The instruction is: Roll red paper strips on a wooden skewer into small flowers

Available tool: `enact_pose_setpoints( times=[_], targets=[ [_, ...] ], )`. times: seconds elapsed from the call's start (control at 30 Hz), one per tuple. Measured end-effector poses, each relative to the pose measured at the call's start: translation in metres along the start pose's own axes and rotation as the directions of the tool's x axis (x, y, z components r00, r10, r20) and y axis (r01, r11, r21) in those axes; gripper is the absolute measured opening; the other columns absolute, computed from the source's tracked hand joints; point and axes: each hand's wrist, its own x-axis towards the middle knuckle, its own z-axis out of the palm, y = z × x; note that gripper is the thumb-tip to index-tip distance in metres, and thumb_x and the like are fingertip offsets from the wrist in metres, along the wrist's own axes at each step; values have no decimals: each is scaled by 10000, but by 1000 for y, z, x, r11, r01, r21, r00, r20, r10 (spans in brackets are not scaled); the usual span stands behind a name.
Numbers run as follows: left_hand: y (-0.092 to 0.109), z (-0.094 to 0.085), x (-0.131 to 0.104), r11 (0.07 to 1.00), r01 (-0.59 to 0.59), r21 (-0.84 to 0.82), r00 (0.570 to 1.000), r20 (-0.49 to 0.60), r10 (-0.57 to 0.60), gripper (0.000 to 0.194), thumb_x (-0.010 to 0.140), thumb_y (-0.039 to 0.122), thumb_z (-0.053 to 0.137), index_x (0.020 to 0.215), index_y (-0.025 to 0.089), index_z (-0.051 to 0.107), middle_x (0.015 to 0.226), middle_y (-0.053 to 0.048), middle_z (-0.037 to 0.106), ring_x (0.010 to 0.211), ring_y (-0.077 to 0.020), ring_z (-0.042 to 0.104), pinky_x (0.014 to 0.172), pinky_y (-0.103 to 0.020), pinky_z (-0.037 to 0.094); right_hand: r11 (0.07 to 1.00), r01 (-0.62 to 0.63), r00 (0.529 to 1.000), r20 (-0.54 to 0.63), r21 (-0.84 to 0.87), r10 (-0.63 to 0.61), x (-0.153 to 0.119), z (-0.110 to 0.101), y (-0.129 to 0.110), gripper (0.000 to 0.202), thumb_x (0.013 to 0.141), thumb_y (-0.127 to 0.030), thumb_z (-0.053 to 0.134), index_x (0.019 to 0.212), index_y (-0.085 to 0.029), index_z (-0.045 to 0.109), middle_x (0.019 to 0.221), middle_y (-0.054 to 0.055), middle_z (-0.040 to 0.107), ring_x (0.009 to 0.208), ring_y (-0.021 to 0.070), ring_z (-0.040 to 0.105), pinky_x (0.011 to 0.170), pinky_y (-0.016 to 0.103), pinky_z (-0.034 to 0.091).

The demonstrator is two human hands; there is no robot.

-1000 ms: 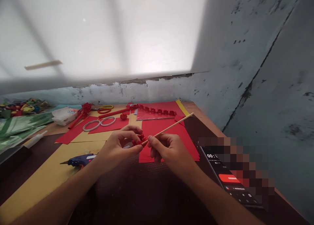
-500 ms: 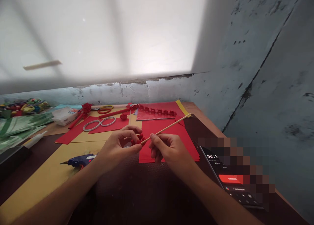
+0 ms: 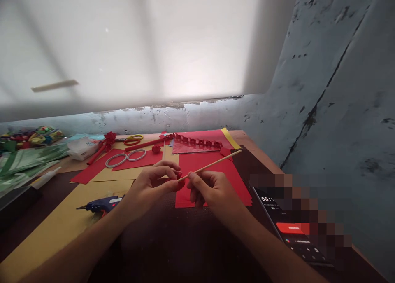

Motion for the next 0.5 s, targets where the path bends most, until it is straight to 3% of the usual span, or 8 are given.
enact_pose_setpoints(
  times=[0.13,0.27,0.5],
  targets=[
    [0,0,-1,1000,4,20,1000,8,-4,132,822,222,731,737,141,671,1154,-114,561,1139,-246,600,855,-318,543,1000,3,1000,1,3,-3,0,0,2,470,882,-618,622,785,-160,673,610,13,638,537,120,570,543,260,444],
    [1,0,0,1000,6,13,1000,-16,-6,150,798,155,722,700,140,610,1134,-94,580,1028,-204,626,822,-297,531,1000,11,1000,7,16,-11,0,0,2,453,889,-596,628,775,-160,670,618,15,634,548,124,572,552,266,454],
    [0,0,0,1000,-2,-7,1000,-20,2,126,810,201,723,737,145,636,1152,-99,570,1041,-218,620,830,-312,530,1000,-2,1000,17,16,2,0,1,0,457,873,-608,630,743,-171,667,597,19,633,529,132,570,542,273,460]
  ],
)
